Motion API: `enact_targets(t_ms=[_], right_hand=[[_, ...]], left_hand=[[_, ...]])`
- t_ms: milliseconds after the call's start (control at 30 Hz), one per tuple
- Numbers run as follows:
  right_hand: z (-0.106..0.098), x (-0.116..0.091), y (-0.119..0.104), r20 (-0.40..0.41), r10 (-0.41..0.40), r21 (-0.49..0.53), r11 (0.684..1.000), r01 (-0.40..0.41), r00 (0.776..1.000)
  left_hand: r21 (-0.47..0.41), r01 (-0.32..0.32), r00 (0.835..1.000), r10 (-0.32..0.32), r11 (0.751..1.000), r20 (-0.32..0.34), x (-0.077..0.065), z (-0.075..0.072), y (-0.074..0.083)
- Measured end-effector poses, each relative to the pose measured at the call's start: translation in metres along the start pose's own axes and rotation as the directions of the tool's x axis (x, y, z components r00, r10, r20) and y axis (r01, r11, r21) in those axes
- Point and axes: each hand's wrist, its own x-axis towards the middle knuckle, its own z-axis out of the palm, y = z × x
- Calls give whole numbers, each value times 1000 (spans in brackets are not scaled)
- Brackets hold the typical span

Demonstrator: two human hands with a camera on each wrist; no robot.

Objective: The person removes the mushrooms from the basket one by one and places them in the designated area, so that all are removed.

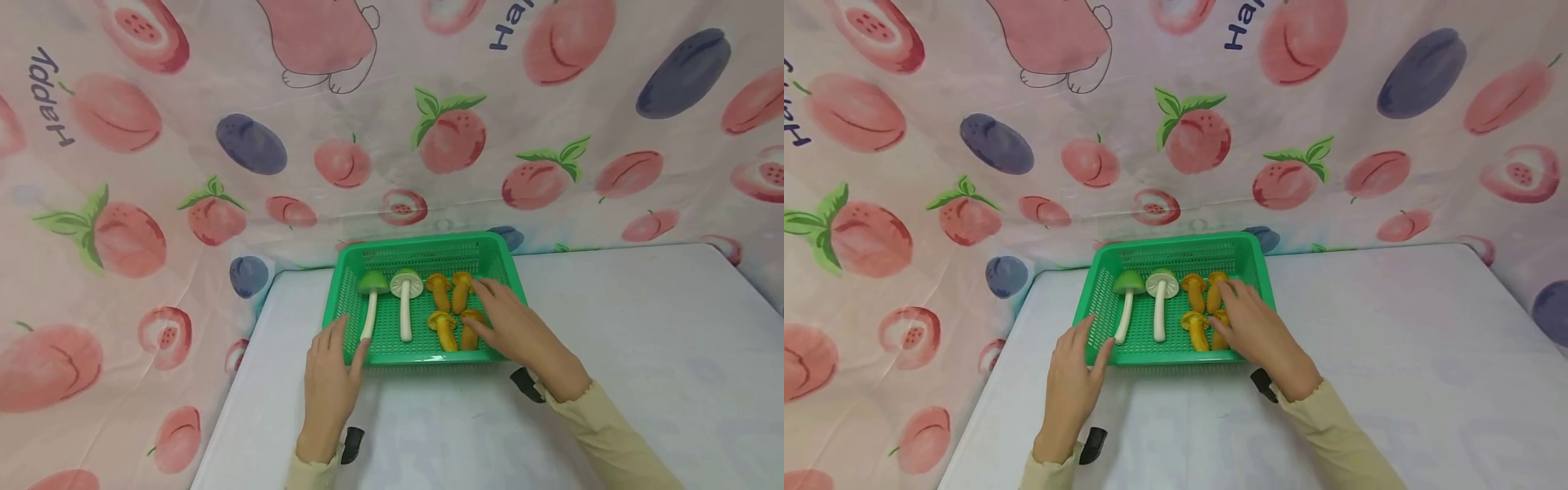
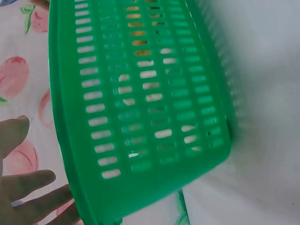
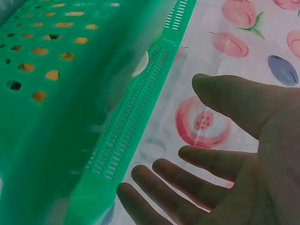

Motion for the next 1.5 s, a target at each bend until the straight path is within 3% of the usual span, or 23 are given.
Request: enact_targets(t_ms=[433, 767, 967, 1167, 1367, 1500], right_hand=[[0, 18, 5, 80, -3, -12, 1000, 4, 997], [-2, 35, 5, 189, 36, 12, 999, -39, 981], [-3, 45, 7, 230, 41, 20, 999, -47, 972], [-4, 53, 9, 294, 61, 29, 997, -73, 954], [-2, 59, 13, 343, 81, 34, 995, -98, 936], [0, 63, 17, 376, 96, 46, 991, -122, 922]], left_hand=[[-80, 116, 993, -116, 990, 7, 13, -7, -21], [-164, 165, 986, -167, 973, 0, 26, -6, -39], [-268, 169, 984, -178, 949, -11, 33, -1, -51], [-383, 220, 973, -229, 897, 22, 42, 1, -60], [-454, 364, 930, -340, 814, 136, 51, 6, -65], [-492, 413, 909, -380, 766, 171, 54, 10, -66]])
